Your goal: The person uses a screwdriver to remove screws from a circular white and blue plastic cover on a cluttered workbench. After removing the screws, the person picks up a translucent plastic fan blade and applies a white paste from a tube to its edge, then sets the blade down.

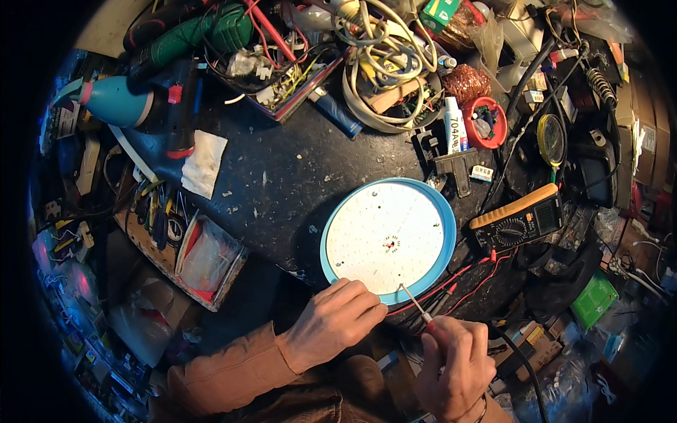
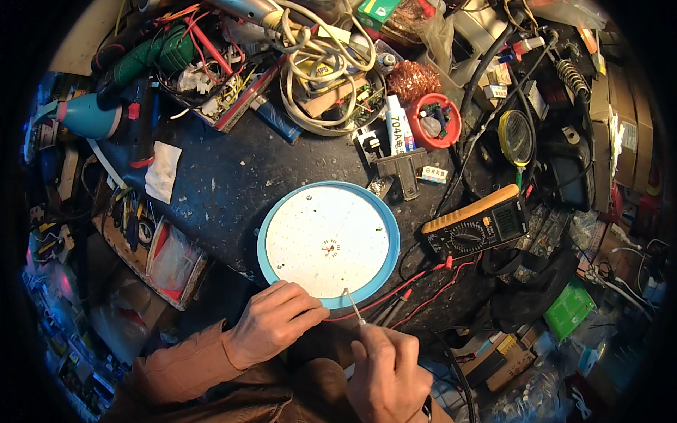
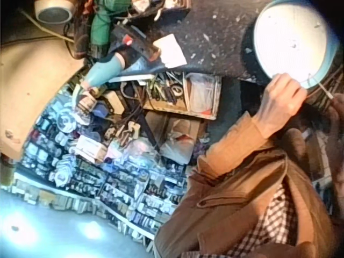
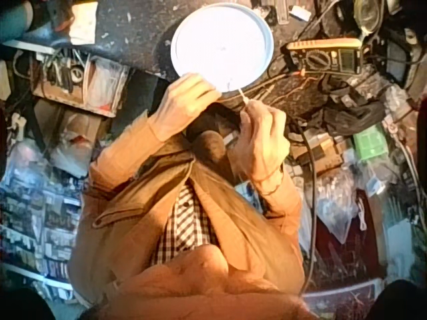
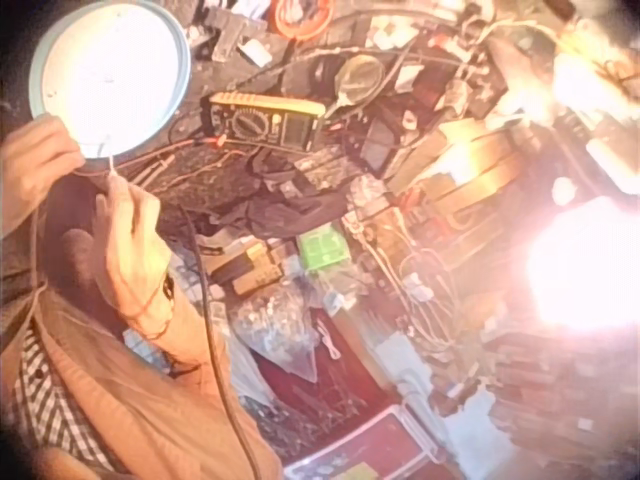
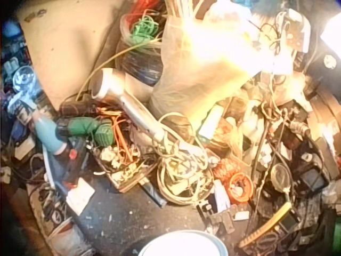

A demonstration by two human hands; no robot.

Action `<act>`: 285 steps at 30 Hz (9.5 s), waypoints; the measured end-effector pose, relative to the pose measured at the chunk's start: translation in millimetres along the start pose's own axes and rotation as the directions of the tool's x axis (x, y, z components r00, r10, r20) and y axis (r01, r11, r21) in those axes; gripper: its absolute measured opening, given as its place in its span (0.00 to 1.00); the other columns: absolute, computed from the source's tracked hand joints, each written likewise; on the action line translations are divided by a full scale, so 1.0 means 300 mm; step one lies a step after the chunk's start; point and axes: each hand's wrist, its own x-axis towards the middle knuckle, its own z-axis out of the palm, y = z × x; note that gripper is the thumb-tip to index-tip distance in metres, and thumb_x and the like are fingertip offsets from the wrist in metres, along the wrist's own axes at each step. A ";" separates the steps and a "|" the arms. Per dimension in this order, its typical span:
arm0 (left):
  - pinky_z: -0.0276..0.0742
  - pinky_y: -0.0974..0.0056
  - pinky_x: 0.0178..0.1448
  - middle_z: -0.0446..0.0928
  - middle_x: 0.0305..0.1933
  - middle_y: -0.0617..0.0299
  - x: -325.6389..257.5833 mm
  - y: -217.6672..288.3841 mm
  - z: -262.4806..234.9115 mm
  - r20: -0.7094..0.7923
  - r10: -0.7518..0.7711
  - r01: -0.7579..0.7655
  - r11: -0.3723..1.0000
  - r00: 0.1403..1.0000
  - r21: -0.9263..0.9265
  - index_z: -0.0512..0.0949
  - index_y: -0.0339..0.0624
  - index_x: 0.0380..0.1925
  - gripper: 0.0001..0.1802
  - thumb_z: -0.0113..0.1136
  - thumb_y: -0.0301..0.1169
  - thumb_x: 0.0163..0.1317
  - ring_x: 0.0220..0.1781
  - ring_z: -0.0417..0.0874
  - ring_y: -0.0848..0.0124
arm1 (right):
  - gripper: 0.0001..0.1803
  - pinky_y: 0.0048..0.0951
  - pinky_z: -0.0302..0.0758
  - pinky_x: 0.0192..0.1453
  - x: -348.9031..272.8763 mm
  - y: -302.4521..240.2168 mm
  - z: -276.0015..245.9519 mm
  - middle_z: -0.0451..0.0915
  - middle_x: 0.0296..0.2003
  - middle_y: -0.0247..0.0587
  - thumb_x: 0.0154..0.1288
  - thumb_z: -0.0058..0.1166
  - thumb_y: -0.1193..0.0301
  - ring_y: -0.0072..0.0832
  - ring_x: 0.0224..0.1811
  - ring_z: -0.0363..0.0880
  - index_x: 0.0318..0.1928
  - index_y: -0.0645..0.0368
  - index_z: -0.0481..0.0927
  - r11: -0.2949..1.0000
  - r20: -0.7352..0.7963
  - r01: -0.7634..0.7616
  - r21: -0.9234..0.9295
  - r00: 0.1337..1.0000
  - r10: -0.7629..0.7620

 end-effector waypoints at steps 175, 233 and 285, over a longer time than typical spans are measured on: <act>0.99 0.64 0.50 0.73 0.80 0.28 -0.089 0.072 -0.007 -0.339 -0.310 0.309 0.949 0.888 -0.058 0.64 0.25 0.81 0.35 0.63 0.21 0.78 0.73 0.87 0.47 | 0.17 0.33 0.83 0.48 0.050 -0.004 0.256 0.86 0.36 0.40 0.54 0.77 0.90 0.36 0.41 0.87 0.37 0.61 0.84 0.732 0.039 -0.032 0.681 0.999 0.008; 0.86 0.67 0.44 0.87 0.44 0.60 -0.181 -0.358 -0.415 -0.650 -0.602 0.481 0.787 0.464 -0.386 0.86 0.35 0.54 0.08 0.66 0.17 0.80 0.41 0.86 0.75 | 0.29 0.45 0.85 0.70 -0.045 -0.058 0.397 0.83 0.72 0.57 0.68 0.54 0.90 0.60 0.69 0.86 0.67 0.60 0.86 0.625 0.138 0.205 0.753 0.880 -0.455; 0.79 0.54 0.49 0.74 0.42 0.59 -0.579 -0.304 -0.217 -0.510 -0.716 0.556 0.695 0.477 -0.457 0.77 0.39 0.43 0.07 0.68 0.24 0.80 0.38 0.77 0.65 | 0.07 0.30 0.82 0.47 0.002 -0.028 0.298 0.86 0.40 0.42 0.73 0.71 0.82 0.27 0.41 0.83 0.47 0.63 0.87 0.684 0.042 0.113 0.721 0.978 -0.206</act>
